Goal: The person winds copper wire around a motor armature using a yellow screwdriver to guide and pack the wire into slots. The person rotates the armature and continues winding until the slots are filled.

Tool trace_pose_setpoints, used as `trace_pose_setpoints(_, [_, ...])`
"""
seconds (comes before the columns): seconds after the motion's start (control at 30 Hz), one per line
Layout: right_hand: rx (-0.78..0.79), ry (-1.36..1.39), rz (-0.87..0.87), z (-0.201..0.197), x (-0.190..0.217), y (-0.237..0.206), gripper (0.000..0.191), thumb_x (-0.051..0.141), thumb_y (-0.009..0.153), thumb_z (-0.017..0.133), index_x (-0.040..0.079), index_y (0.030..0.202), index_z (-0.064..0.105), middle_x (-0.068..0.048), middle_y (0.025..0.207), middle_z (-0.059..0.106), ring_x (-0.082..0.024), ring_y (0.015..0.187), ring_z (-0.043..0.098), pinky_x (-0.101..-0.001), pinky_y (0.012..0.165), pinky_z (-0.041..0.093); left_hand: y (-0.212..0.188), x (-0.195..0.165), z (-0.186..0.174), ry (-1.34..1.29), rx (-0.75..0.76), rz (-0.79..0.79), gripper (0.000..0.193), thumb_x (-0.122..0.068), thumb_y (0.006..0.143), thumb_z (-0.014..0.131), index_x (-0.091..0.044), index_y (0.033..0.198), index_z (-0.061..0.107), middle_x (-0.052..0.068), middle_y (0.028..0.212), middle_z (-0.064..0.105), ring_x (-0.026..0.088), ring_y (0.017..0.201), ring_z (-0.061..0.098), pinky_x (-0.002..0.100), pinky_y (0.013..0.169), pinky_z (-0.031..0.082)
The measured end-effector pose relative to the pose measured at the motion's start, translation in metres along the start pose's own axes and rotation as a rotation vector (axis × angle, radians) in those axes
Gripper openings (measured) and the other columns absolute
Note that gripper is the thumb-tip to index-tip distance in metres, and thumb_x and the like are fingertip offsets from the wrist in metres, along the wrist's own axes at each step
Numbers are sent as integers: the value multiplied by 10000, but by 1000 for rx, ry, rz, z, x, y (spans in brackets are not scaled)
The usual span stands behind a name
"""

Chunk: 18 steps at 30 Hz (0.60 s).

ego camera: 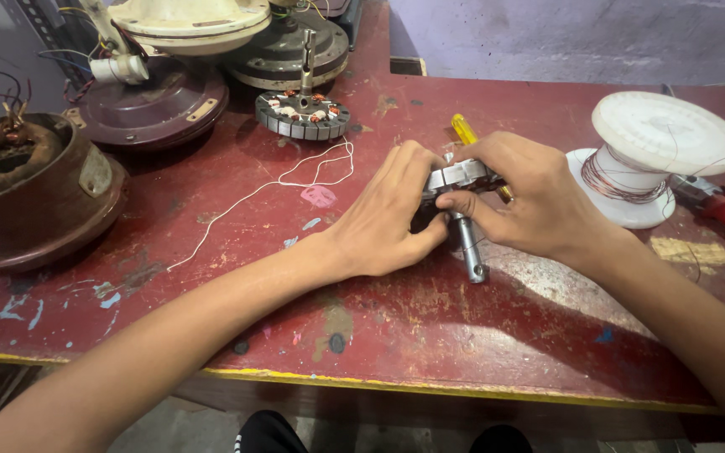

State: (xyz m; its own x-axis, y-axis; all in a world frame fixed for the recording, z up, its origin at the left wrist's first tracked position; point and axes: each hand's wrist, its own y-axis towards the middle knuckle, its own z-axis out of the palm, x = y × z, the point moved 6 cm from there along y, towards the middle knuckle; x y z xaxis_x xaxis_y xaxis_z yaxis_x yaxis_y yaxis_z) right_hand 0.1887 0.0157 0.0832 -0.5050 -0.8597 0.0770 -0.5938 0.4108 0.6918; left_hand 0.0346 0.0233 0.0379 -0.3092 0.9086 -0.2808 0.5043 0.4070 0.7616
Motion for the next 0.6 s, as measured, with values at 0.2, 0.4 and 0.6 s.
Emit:
trace_pose_setpoints(0.2, [-37, -19, 12, 3, -4, -2, 353, 261, 890, 834, -24, 1029, 678, -118, 831, 651, -219, 691, 630, -339, 595, 476, 1, -1, 1, 14, 3, -11, 447, -154, 851, 711, 16, 1153, 428, 212, 1100, 437, 387, 1037, 485, 483, 903, 423])
trace_pose_setpoints(0.4, [-112, -27, 45, 6, -8, -5, 350, 252, 878, 846, -21, 997, 662, -128, 837, 639, -220, 667, 624, -338, 585, 484, 2, -2, 0, 6, -4, -21, 439, -156, 854, 712, 17, 1154, 442, 208, 1107, 445, 382, 1047, 493, 476, 908, 429])
trace_pose_setpoints(0.6, [-89, -16, 33, 7, -7, -5, 351, 246, 891, 839, -19, 1022, 649, -126, 861, 632, -229, 713, 624, -338, 615, 491, 1, -1, 1, 14, -3, -15, 442, -150, 850, 715, 17, 1155, 441, 210, 1105, 443, 381, 1043, 490, 478, 908, 428])
